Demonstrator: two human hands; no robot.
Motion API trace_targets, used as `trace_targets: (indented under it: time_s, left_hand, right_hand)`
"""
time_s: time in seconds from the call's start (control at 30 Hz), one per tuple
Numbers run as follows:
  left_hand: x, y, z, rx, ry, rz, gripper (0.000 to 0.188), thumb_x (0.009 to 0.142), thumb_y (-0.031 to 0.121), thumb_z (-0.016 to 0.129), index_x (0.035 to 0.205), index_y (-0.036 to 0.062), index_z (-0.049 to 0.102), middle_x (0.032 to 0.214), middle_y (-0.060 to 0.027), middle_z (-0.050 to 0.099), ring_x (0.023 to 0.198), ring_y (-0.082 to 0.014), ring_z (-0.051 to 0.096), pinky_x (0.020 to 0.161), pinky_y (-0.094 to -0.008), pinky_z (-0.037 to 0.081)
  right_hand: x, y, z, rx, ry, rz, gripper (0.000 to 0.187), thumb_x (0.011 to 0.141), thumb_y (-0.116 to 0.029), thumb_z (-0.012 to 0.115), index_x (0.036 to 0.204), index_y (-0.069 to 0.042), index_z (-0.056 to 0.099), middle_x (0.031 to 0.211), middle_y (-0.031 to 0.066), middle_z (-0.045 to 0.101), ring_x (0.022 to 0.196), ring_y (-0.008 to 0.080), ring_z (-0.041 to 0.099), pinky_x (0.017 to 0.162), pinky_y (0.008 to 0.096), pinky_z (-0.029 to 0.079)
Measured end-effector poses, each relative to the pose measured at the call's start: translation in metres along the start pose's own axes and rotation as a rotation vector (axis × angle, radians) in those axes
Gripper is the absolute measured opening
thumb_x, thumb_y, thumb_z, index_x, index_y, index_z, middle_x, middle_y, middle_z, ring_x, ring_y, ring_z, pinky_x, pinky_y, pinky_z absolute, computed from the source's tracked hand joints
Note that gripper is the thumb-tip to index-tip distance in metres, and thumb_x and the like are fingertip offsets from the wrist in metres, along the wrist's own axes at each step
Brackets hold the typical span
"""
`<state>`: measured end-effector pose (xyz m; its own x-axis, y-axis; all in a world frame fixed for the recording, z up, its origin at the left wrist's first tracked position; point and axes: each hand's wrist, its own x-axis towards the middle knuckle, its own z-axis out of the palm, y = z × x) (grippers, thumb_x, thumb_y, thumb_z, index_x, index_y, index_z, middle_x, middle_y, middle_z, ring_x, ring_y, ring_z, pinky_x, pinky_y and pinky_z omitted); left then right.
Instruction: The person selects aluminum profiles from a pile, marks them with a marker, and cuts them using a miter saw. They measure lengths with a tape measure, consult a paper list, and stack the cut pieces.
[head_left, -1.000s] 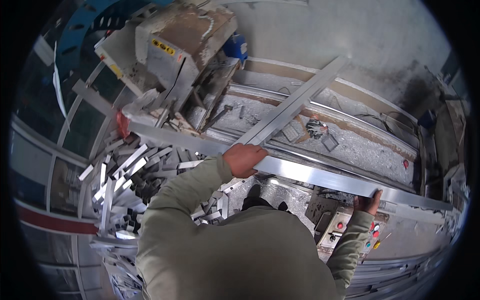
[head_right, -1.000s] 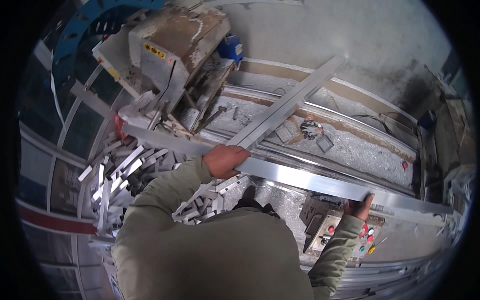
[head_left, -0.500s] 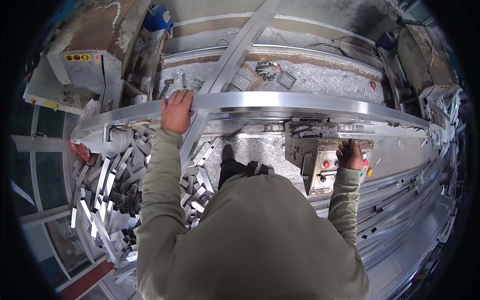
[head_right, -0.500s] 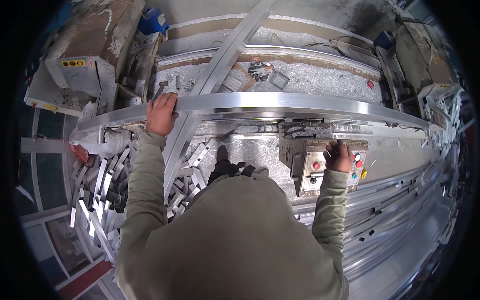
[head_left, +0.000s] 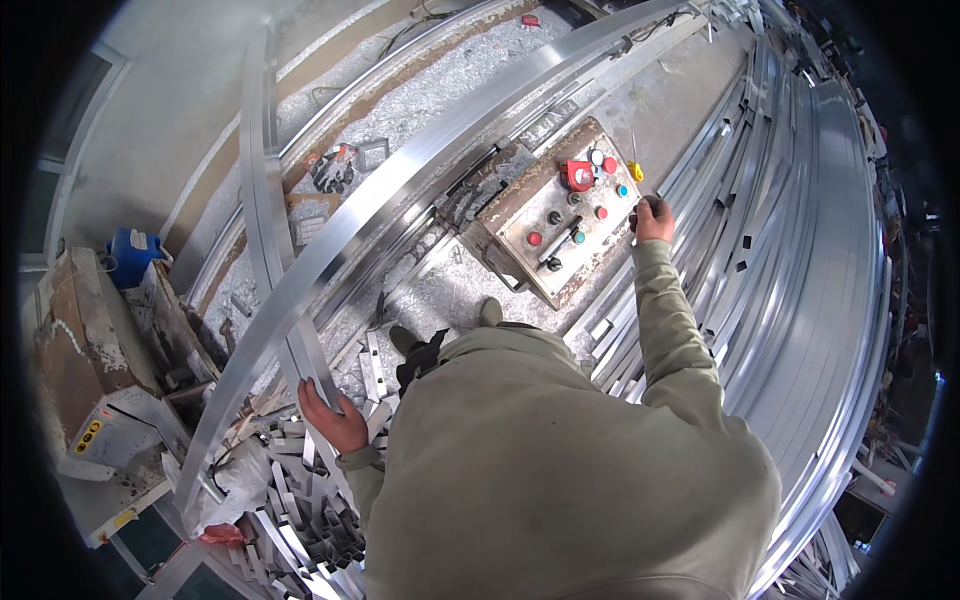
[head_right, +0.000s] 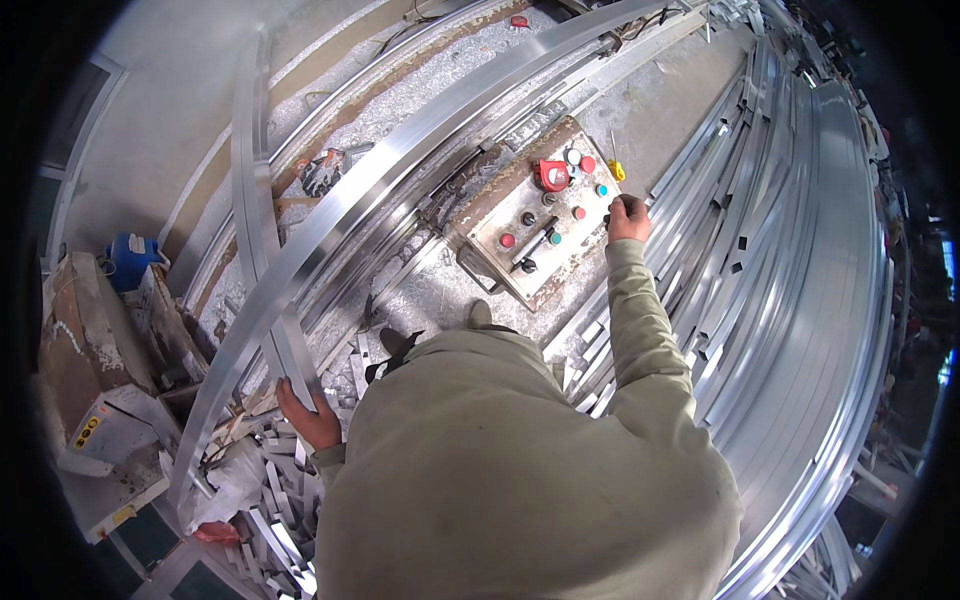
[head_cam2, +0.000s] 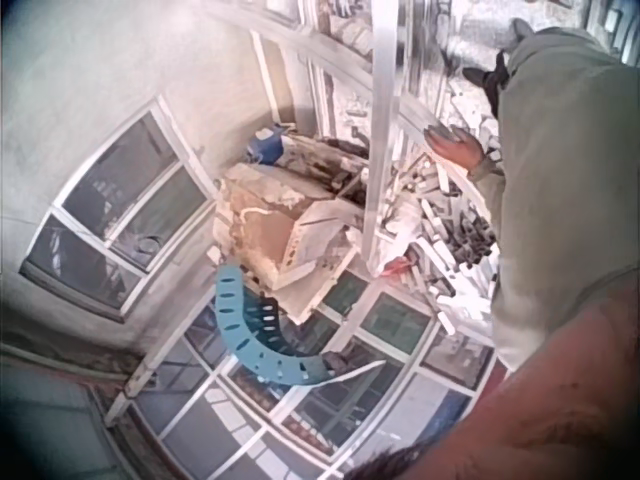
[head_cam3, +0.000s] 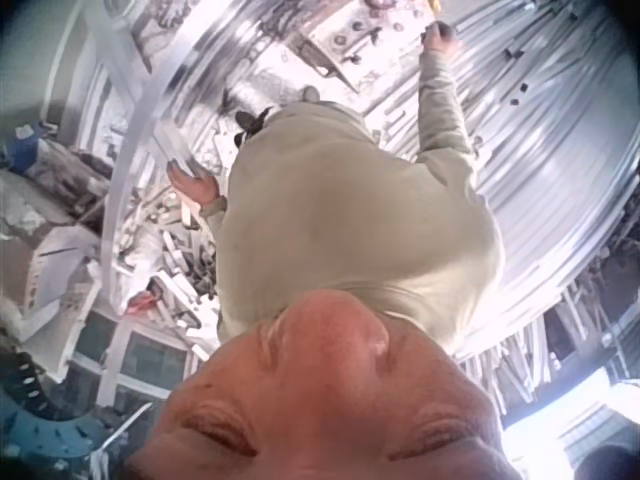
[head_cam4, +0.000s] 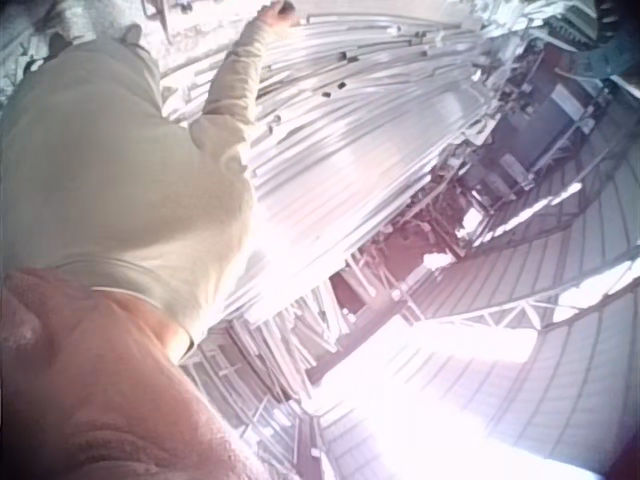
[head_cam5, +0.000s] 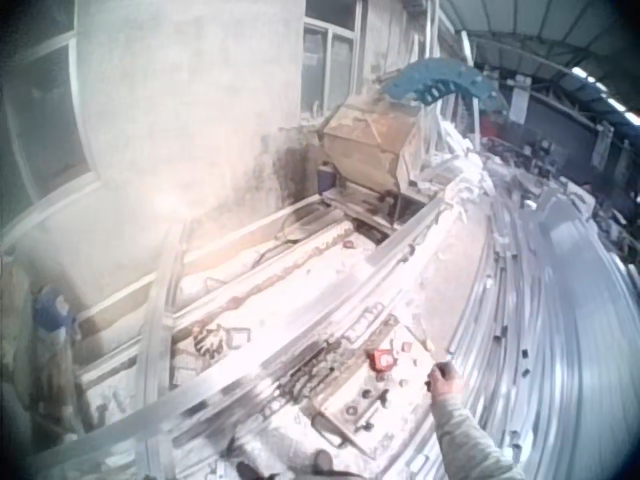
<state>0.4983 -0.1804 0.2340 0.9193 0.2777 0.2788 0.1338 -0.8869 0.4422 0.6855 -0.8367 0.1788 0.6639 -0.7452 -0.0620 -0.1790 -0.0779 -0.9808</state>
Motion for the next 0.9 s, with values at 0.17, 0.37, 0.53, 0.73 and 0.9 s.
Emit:
trace_targets:
  time_s: [0.17, 0.37, 0.53, 0.73, 0.9]
  left_hand:
    - [-0.01, 0.009, 0.027, -0.079, -0.208, 0.004, 0.062, 0.093, 0.005, 0.069, 0.15, -0.0035, 0.048, 0.153, -0.028, 0.049, 0.143, -0.0477, 0.046, 0.121, -0.0537, 0.035]
    - [0.009, 0.042, 0.012, -0.182, -0.243, 0.012, 0.062, 0.092, 0.006, 0.073, 0.149, 0.0023, 0.05, 0.151, -0.0254, 0.053, 0.139, -0.0456, 0.052, 0.116, -0.0498, 0.045]
    - [0.017, 0.07, -0.034, -0.293, -0.172, -0.109, 0.06, 0.095, 0.008, 0.07, 0.151, 0.0055, 0.049, 0.151, -0.0233, 0.052, 0.139, -0.0439, 0.051, 0.116, -0.0475, 0.045]
    - [0.034, 0.094, -0.062, -0.671, -0.141, -0.214, 0.047, 0.102, 0.017, 0.068, 0.145, 0.0031, 0.052, 0.129, -0.0182, 0.061, 0.107, -0.03, 0.067, 0.095, -0.042, 0.055]
    - [0.089, 0.123, -0.074, -1.278, -0.523, -0.322, 0.052, 0.107, 0.032, 0.065, 0.148, 0.002, 0.053, 0.122, -0.01, 0.067, 0.102, -0.0166, 0.067, 0.085, -0.0365, 0.059]
  right_hand:
    - [0.003, 0.007, 0.046, -0.841, -0.342, -0.528, 0.067, 0.09, -0.029, 0.08, 0.149, -0.01, 0.054, 0.142, 0.0207, 0.062, 0.129, 0.0399, 0.062, 0.11, 0.047, 0.05]
    - [0.049, -0.006, 0.113, -0.99, -0.744, -0.652, 0.099, 0.074, -0.022, 0.091, 0.158, -0.009, 0.041, 0.156, 0.0201, 0.05, 0.142, 0.0421, 0.049, 0.119, 0.0488, 0.043]
    - [0.072, -0.007, 0.109, -0.822, -0.752, -0.792, 0.085, 0.078, -0.028, 0.092, 0.148, -0.001, 0.053, 0.138, 0.0244, 0.063, 0.126, 0.0423, 0.062, 0.11, 0.0467, 0.05]
    - [-0.105, -0.163, 0.146, 0.552, -1.157, 0.599, 0.069, 0.101, -0.061, 0.063, 0.141, -0.005, 0.06, 0.108, 0.0121, 0.071, 0.092, 0.022, 0.068, 0.056, 0.0352, 0.054]
    - [-0.238, -0.195, 0.203, 0.258, -1.597, 0.024, 0.075, 0.1, -0.051, 0.067, 0.15, 0.001, 0.049, 0.112, 0.0125, 0.066, 0.087, 0.0174, 0.063, 0.059, 0.0274, 0.049]
